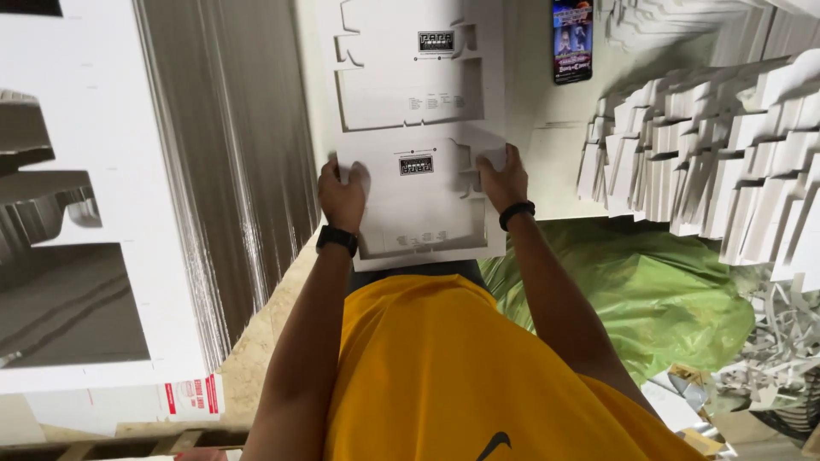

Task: Manually punching out pre-cut shapes from cardboard sheets and stacking the processed items.

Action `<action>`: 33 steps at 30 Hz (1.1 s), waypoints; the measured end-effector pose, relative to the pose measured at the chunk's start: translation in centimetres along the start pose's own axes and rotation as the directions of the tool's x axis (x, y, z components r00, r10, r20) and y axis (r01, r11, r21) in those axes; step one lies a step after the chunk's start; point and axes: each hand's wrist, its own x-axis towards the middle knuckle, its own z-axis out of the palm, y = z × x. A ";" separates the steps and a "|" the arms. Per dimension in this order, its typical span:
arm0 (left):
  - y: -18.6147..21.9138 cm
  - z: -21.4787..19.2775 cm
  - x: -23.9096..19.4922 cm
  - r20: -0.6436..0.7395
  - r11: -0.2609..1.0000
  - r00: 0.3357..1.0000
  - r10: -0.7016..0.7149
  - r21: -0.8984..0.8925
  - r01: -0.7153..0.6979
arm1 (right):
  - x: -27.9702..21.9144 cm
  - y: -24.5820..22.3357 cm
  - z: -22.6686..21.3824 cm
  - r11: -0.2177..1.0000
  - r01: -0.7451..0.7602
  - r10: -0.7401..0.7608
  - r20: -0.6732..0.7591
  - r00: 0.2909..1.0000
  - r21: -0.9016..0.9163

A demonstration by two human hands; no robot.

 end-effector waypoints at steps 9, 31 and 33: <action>6.8 -4.4 -1.4 0.353 0.971 0.936 -0.020 0.229 -0.066 | -2.8 -3.0 5.2 0.994 0.022 -0.032 0.094 0.995 0.106; 4.5 -4.0 0.4 0.468 0.897 0.879 -0.096 0.423 -0.127 | -6.1 -10.2 7.3 0.994 -0.100 0.104 0.541 0.834 -0.036; 5.5 -4.2 -0.1 0.461 0.899 0.880 -0.116 0.426 -0.104 | -6.2 -10.6 7.3 0.994 -0.087 0.107 0.542 0.834 -0.064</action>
